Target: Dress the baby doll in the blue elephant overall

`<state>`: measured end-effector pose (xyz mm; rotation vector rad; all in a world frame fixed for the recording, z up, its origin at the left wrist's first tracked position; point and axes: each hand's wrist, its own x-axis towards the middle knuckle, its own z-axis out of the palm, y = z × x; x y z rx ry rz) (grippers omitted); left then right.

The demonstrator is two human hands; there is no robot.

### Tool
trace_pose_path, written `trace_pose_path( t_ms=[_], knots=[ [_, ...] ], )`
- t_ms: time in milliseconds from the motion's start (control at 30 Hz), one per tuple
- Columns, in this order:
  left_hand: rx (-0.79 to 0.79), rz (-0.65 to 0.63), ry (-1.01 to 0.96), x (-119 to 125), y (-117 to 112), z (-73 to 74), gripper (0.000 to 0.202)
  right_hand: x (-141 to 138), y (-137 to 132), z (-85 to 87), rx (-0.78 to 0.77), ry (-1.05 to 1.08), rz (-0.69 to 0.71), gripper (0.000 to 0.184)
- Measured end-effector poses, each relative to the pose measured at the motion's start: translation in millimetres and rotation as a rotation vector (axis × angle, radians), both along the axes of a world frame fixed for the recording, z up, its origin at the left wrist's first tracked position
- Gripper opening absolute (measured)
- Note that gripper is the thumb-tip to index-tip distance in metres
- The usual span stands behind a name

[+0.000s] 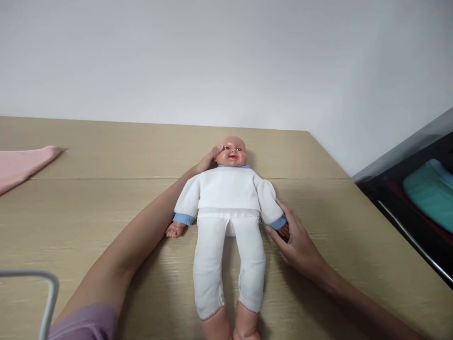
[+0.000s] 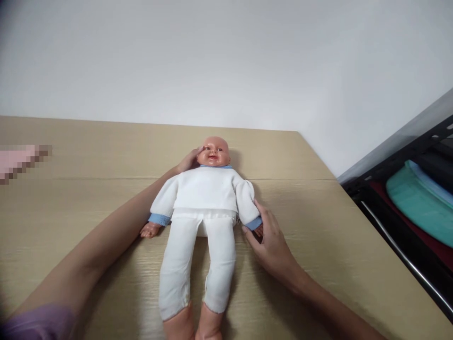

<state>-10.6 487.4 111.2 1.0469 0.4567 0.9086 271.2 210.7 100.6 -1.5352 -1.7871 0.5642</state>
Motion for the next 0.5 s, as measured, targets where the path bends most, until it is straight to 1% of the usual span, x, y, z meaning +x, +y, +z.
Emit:
trace_pose_path(
  t_ms=[100,167,367,500],
  knots=[
    [0.035,0.055,-0.015,0.7,-2.1,1.1,0.051,-0.4,-0.1,2.3,-0.002,-0.006,-0.004,0.068],
    [0.032,0.072,-0.021,1.4,-2.5,1.1,0.051,-0.3,-0.1,2.9,0.001,-0.012,0.0,0.067],
    [-0.017,0.039,-0.005,1.1,-1.7,-0.8,0.056,1.6,0.6,1.3,0.006,-0.047,0.005,0.069],
    [-0.007,0.061,0.014,-0.5,-2.8,0.0,0.054,1.7,0.5,1.7,0.005,-0.048,0.003,0.069]
  ],
)
